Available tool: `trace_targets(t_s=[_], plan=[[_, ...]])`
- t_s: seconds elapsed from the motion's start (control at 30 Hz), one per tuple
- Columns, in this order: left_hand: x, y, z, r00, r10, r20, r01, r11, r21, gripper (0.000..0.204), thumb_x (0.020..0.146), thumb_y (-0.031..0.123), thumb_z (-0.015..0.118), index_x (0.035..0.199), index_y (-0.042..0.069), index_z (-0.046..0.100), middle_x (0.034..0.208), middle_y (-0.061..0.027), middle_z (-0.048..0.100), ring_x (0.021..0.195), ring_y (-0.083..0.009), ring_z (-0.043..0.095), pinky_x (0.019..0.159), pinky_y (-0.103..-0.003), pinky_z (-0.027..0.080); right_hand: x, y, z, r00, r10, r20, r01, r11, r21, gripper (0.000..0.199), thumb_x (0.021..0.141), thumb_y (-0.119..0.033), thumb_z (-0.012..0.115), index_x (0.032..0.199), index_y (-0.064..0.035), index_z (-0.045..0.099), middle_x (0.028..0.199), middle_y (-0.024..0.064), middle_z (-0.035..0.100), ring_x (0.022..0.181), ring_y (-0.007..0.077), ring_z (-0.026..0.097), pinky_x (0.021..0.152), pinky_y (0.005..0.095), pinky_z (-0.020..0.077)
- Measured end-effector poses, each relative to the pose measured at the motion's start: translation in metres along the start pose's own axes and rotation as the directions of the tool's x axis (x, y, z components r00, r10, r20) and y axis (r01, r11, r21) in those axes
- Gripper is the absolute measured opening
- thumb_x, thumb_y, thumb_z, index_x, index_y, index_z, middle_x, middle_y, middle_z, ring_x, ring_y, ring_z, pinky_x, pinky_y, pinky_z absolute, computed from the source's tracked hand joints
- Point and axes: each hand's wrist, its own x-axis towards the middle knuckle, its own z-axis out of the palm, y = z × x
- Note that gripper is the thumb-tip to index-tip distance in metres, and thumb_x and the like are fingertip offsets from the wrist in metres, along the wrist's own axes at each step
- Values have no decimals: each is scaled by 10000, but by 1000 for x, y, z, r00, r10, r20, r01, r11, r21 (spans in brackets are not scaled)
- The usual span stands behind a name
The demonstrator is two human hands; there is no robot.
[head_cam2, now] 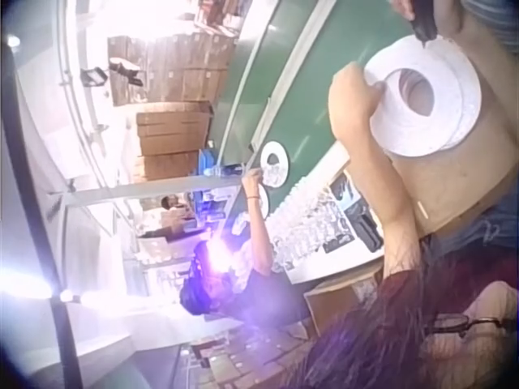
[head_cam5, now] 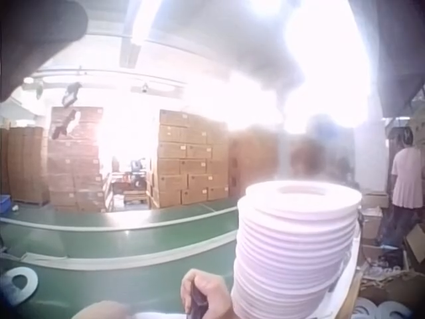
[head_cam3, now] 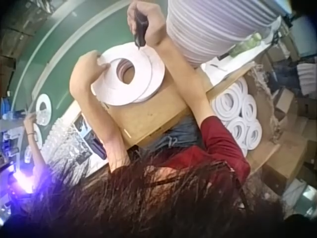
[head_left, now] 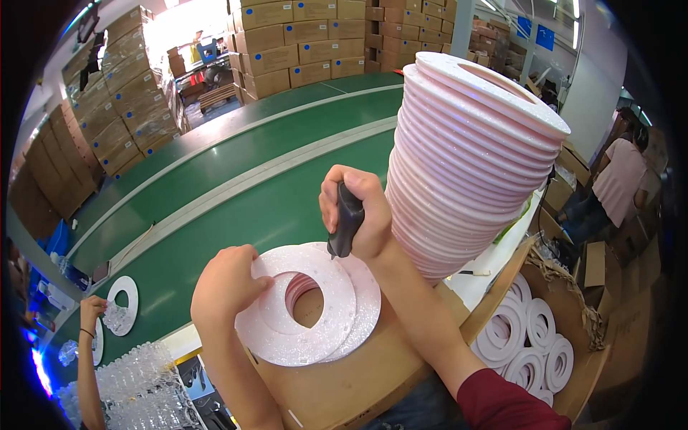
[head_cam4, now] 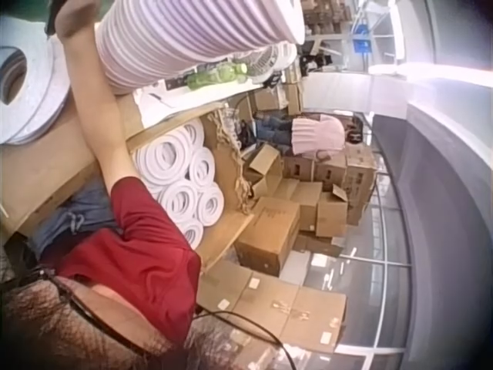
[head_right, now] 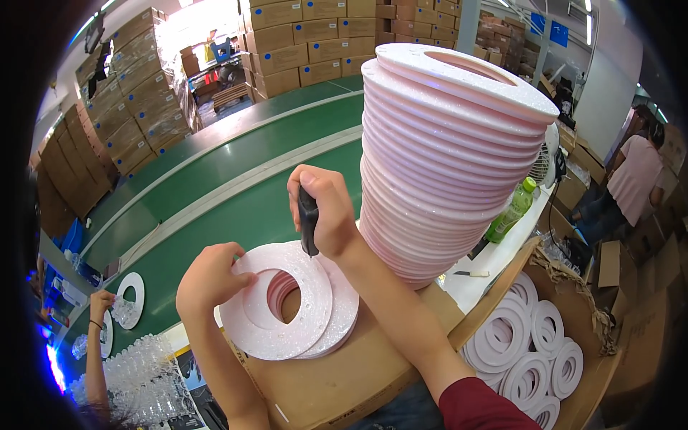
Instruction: The recorder uses a handheld applicator tool to apply a substance to white plastic rings at a factory workstation.
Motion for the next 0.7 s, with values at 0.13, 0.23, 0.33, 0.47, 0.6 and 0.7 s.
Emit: trace_targets(t_s=[0.13,0.23,0.33,0.47,0.6,0.7], plan=[[0,2,-2,1000,-10,20,10,1000,-21,492,742,251,839,1163,27,720,1031,-186,734,960,-339,716,870,-419,561,0,0,1,1000,16,-9,-16,999,-34,434,977,-414,430,767,-42,502,542,51,491,490,132,463,484,256,380],[-3,3,-6,999,-29,25,30,999,-44,518,738,261,843,1187,37,716,1032,-178,736,968,-331,719,868,-411,563,1,1,3,1000,17,-5,-17,999,-45,435,975,-414,431,767,-38,504,545,53,492,489,132,463,482,257,379],[-8,6,-8,998,-64,-18,64,997,-32,551,716,271,861,1194,40,715,1005,-169,743,951,-324,725,852,-404,567,1,3,0,1000,15,-6,-15,998,-55,431,976,-410,431,771,-38,505,549,55,495,489,134,464,480,258,379],[-12,9,-13,990,-139,-6,140,990,33,566,688,276,880,1180,45,722,984,-160,747,927,-316,729,834,-396,573,2,9,-2,1000,-3,-7,3,1000,-19,408,979,-402,434,804,-42,515,565,58,509,508,139,481,495,262,393],[-12,5,-14,978,-190,82,181,978,107,558,663,284,892,1141,45,733,965,-155,750,893,-312,733,816,-394,579,4,1,0,1000,-19,-21,20,998,55,397,983,-406,441,836,-46,518,586,63,524,530,147,496,516,265,411],[-9,4,-11,987,-150,61,146,986,75,540,658,272,882,1123,41,734,965,-163,751,886,-313,737,813,-394,582,3,-3,2,1000,3,4,-3,998,56,395,986,-411,444,847,-48,515,602,64,528,540,151,502,533,268,426]])
